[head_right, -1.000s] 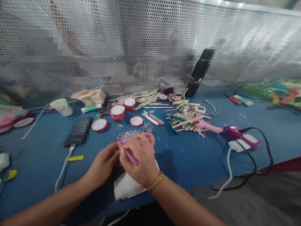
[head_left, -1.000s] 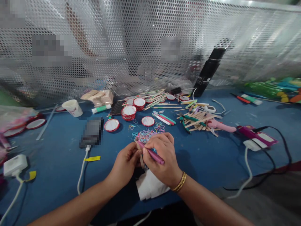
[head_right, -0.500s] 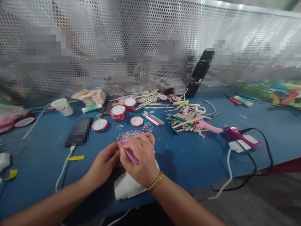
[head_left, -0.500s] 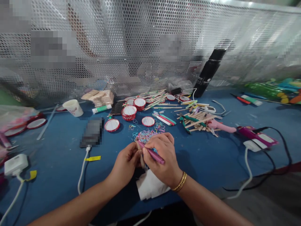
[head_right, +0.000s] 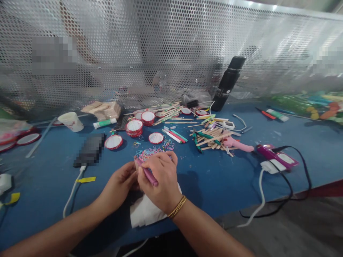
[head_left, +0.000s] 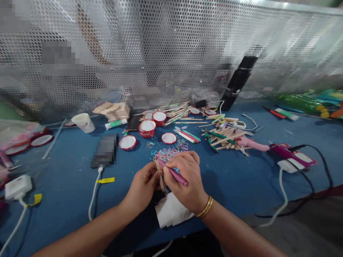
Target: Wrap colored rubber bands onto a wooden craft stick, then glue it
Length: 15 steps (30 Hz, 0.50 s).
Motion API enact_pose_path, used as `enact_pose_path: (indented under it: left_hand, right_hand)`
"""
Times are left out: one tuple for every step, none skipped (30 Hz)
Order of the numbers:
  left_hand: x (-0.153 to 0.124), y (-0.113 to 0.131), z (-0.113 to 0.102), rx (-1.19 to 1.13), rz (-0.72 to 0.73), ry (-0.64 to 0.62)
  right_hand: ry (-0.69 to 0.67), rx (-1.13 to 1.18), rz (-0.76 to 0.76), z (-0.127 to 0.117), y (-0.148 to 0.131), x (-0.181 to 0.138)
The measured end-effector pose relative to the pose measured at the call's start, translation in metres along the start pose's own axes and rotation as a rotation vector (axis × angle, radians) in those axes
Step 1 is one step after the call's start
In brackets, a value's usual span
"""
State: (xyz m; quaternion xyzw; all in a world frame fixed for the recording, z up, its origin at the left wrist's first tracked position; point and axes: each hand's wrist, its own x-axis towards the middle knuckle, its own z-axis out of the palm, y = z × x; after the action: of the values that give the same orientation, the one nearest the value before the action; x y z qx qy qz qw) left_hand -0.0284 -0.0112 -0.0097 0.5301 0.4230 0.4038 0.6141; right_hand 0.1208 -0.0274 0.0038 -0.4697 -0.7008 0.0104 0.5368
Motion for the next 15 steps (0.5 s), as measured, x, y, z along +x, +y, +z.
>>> enact_pose_path:
  left_hand:
    - [0.0000,-0.0002,0.0000,0.000,-0.007,0.002]
    - [-0.0002,-0.0004,0.0000,-0.001,-0.011,0.002]
    - [-0.0004,-0.0007,0.0000,0.000,-0.010,0.002]
    - [-0.0008,-0.0009,0.0000,-0.001,-0.005,0.000]
    - [-0.0010,-0.0011,0.0001,-0.004,0.002,-0.003]
    - [-0.0013,-0.0012,0.0001,-0.007,0.009,-0.007]
    - [-0.0014,-0.0010,0.0002,-0.010,0.014,-0.009]
    - [-0.0016,-0.0007,0.0003,-0.014,0.013,-0.013]
    - [-0.0017,-0.0002,0.0005,-0.016,0.006,-0.015]
    - [-0.0018,0.0004,0.0006,-0.013,-0.002,-0.015]
    - [-0.0019,0.0011,0.0008,-0.001,-0.008,-0.011]
    - [-0.0021,0.0018,0.0009,0.012,-0.012,-0.008]
    - [-0.0022,0.0024,0.0011,0.020,-0.013,-0.005]
    - [-0.0023,0.0027,0.0013,0.025,-0.010,-0.003]
    - [-0.0023,0.0029,0.0015,0.023,-0.002,-0.003]
  right_hand:
    - [0.016,-0.004,0.004,0.0000,0.0004,0.0002]
    - [0.031,-0.002,0.003,-0.0002,0.0007,0.0004]
    - [0.038,0.004,-0.002,-0.0003,0.0009,0.0005]
    - [0.035,0.013,-0.011,-0.0004,0.0008,0.0006]
    - [0.025,0.022,-0.019,-0.0004,0.0006,0.0006]
    - [0.009,0.027,-0.023,-0.0004,0.0003,0.0006]
    - [-0.006,0.027,-0.025,-0.0003,0.0001,0.0006]
    - [-0.016,0.023,-0.022,-0.0002,0.0000,0.0006]
    - [-0.016,0.015,-0.016,-0.0002,-0.0001,0.0006]
    - [-0.009,0.006,-0.007,-0.0003,0.0000,0.0007]
    - [0.006,-0.001,0.002,-0.0005,0.0001,0.0008]
    - [0.022,-0.005,0.009,-0.0008,0.0002,0.0008]
    - [0.035,-0.004,0.011,-0.0011,0.0002,0.0009]
    - [0.042,0.003,0.007,-0.0015,0.0000,0.0010]
    - [0.037,0.013,-0.003,-0.0018,-0.0004,0.0010]
